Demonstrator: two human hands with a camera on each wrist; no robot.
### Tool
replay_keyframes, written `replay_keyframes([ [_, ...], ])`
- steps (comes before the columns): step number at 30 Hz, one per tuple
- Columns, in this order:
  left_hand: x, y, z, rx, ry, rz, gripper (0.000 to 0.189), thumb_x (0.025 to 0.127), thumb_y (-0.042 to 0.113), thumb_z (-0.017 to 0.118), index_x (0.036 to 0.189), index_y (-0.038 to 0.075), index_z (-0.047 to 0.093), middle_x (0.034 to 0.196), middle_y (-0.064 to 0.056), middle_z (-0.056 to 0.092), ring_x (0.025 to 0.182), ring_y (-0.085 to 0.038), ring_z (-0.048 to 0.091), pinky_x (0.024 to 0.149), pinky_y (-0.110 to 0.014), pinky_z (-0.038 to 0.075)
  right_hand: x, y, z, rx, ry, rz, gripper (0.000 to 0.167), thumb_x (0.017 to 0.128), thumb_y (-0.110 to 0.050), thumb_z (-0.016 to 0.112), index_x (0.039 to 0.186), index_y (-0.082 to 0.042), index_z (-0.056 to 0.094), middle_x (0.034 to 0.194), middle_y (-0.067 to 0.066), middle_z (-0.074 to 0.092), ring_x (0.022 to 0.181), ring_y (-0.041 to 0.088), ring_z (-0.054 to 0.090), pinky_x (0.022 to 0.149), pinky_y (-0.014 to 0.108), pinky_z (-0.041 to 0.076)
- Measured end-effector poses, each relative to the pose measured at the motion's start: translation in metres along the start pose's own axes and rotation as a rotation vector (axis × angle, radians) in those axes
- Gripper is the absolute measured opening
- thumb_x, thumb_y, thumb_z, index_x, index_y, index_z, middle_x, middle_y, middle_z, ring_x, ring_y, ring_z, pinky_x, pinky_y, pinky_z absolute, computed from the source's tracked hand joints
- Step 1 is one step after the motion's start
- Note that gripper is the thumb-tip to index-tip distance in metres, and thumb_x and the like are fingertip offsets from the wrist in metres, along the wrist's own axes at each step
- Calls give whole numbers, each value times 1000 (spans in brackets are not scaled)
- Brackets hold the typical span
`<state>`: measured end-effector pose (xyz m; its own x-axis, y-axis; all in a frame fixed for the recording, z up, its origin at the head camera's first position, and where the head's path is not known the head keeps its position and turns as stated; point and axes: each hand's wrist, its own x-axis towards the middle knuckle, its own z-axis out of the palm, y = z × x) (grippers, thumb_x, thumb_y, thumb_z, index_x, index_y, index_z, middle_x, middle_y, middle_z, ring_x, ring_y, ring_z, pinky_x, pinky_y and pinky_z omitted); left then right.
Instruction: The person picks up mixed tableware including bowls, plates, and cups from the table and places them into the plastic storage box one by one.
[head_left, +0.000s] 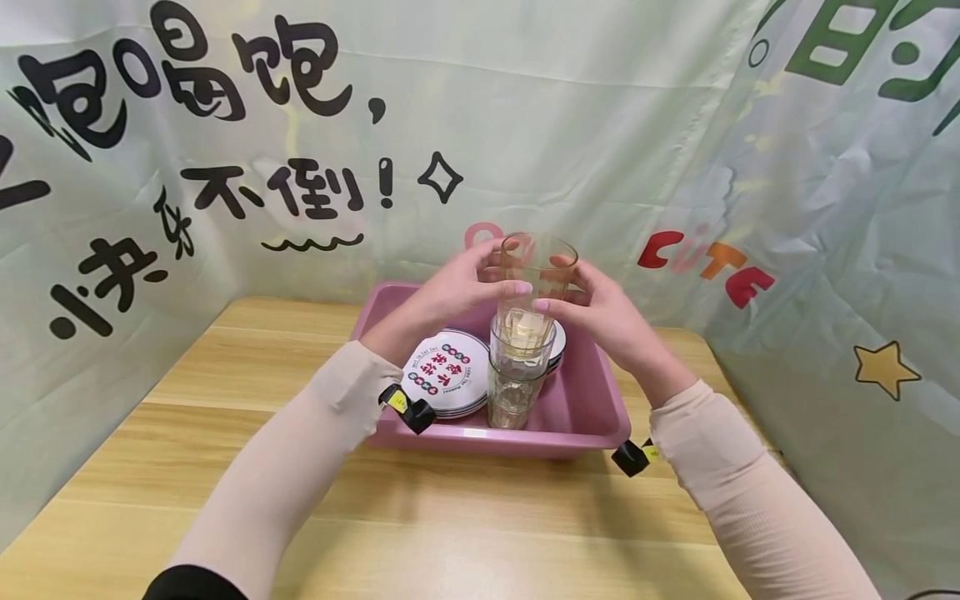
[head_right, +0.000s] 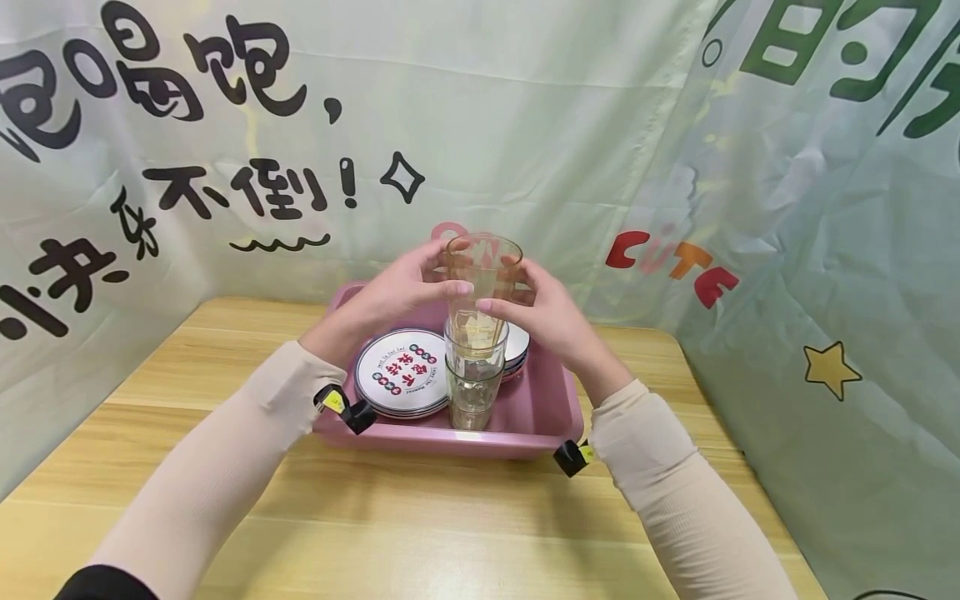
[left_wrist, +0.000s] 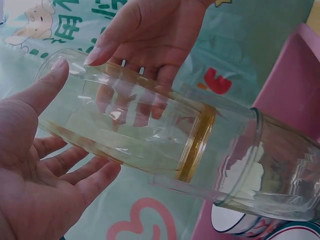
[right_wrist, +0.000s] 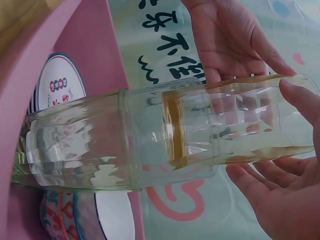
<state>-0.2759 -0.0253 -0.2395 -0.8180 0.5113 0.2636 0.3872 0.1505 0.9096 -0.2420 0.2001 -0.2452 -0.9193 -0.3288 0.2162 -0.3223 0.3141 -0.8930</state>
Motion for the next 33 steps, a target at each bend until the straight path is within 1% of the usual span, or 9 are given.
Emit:
replay_keyframes([
  [3,-1,-5,1,-9,-5,-9,72,87,26,76,148,13,39,132,-6,57,122,-22,53,103,-36,44,-1,3,1,-6,-12,5,75,88,-25,75,148,-8,34,141,7,51,123,25,54,103,42,44],
  [5,-1,-9,1,-19,-10,-15,72,87,25,76,148,12,39,136,-8,55,124,-23,52,103,-36,44,-2,6,1,-9,-21,9,75,88,-24,76,148,-7,34,141,7,51,123,25,54,103,42,44],
  [10,-4,-15,4,-44,-21,-24,73,87,24,76,148,11,38,144,-6,48,129,-24,48,103,-37,44,-3,9,2,-12,-43,38,79,87,-23,76,150,-7,32,141,10,51,123,25,54,103,43,44],
  [15,-7,-20,6,-54,-33,-23,74,86,24,78,148,14,40,142,-3,49,127,-21,50,102,-35,45,-3,11,2,-49,-61,27,83,88,-26,76,153,-9,27,142,11,50,125,25,53,104,43,44],
  [20,-8,-25,6,-28,-39,-14,77,85,25,79,150,15,38,141,-3,50,129,-20,48,105,-35,42,-4,14,2,-86,-71,14,83,88,-27,76,153,-10,27,141,10,50,123,23,53,102,41,45],
  [27,-9,-32,8,-24,-42,-35,75,85,22,79,147,8,40,140,-6,51,128,-22,49,104,-36,43,-5,18,4,-88,-78,27,85,87,-26,77,153,-8,27,141,10,50,124,24,53,101,41,45],
  [33,-10,-37,9,47,-40,-35,75,84,28,79,146,10,42,139,-6,52,129,-21,49,107,-35,41,-5,24,6,-127,-75,28,86,85,-30,78,152,-7,29,142,10,50,128,26,50,106,43,41],
])
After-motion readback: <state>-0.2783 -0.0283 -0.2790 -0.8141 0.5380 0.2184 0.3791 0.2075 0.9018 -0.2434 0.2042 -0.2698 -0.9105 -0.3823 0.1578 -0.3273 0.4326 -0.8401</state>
